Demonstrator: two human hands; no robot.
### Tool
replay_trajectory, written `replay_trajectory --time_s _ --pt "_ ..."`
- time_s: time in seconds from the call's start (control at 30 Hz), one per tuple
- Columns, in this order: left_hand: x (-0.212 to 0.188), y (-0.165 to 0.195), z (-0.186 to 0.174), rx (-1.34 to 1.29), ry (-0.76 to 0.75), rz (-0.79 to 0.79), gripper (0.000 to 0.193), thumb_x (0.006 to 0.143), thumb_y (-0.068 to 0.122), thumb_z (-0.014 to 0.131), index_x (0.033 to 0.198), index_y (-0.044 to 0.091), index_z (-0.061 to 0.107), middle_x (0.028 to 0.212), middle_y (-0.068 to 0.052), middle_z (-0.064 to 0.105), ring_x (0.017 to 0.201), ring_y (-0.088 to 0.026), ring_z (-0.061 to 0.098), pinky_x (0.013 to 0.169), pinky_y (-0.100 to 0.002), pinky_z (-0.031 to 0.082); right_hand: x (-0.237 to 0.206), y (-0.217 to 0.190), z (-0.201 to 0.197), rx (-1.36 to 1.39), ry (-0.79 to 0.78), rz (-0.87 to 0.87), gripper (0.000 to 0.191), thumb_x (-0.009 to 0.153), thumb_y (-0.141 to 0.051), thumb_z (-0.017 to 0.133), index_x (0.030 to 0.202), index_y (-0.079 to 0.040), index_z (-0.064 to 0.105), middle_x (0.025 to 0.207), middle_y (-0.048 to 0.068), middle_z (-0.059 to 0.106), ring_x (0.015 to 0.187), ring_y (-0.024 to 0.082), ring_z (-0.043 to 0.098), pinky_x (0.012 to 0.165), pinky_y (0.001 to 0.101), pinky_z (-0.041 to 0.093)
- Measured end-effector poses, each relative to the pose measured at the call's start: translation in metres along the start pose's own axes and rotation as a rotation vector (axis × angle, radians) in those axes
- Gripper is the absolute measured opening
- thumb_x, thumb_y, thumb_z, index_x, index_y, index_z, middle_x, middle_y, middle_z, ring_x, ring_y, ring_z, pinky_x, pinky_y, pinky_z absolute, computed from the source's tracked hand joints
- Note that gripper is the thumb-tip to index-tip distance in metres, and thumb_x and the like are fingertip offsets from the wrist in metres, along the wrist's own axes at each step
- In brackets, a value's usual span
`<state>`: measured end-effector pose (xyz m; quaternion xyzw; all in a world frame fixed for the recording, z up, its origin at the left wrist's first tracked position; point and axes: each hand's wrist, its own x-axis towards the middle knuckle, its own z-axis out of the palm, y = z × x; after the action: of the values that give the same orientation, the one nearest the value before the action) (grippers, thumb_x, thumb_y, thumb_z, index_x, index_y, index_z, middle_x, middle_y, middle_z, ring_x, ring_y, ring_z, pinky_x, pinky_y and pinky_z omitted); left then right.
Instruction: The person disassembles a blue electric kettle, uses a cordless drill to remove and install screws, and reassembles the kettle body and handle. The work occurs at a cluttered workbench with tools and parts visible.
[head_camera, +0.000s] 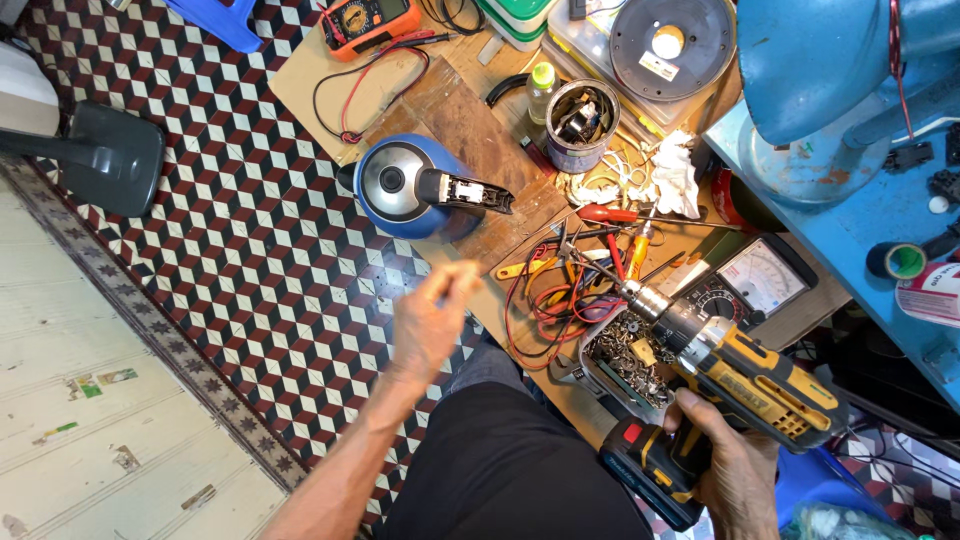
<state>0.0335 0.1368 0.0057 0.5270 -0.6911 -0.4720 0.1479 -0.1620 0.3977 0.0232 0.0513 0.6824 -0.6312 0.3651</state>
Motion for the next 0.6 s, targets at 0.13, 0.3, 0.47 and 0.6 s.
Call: replay_trajectory --time_s 0.13,0.3,0.47,0.6 --pt "0.021 0.028 -0.028 0.012 0.237 0.35 0.015 0.105 0.014 0.064 0.115 0.005 0.07 0.093 -0.004 0.078 0.081 -0.01 0.073 0.07 -0.029 0.058 -0.002 -0.016 0.014 -0.063 -0.001 0.009 0.033 0.082 0.002 0.071 0.115 0.002 0.066 0.092 0.016 0.073 0.066 0.02 0.064 0.059 0.034 0.055" --pt "0.026 0.043 -0.032 0.231 0.38 0.629 0.014 0.105 0.006 0.066 0.119 0.005 0.068 0.102 -0.011 0.072 0.09 -0.019 0.068 0.081 -0.033 0.057 -0.003 -0.026 0.033 -0.122 -0.014 -0.011 0.032 0.081 0.002 0.073 0.113 0.002 0.068 0.09 0.012 0.075 0.066 0.02 0.066 0.06 0.0338 0.057" --pt "-0.011 0.017 0.019 -0.017 -0.063 0.332 0.02 0.1 0.012 0.066 0.119 0.008 0.07 0.093 -0.008 0.076 0.08 -0.014 0.073 0.07 -0.032 0.058 -0.016 -0.011 0.002 -0.101 -0.022 -0.031 0.026 0.085 0.002 0.074 0.111 0.005 0.068 0.087 0.013 0.071 0.068 0.021 0.067 0.063 0.0338 0.057" --pt "-0.029 -0.028 0.086 0.232 -0.479 -0.104 0.026 0.098 0.023 0.065 0.121 0.015 0.074 0.079 -0.018 0.072 0.071 -0.027 0.07 0.066 -0.038 0.054 -0.036 0.006 -0.051 -0.083 0.083 0.058 0.026 0.085 0.002 0.072 0.11 0.005 0.069 0.091 0.015 0.073 0.069 0.021 0.068 0.063 0.0345 0.058"
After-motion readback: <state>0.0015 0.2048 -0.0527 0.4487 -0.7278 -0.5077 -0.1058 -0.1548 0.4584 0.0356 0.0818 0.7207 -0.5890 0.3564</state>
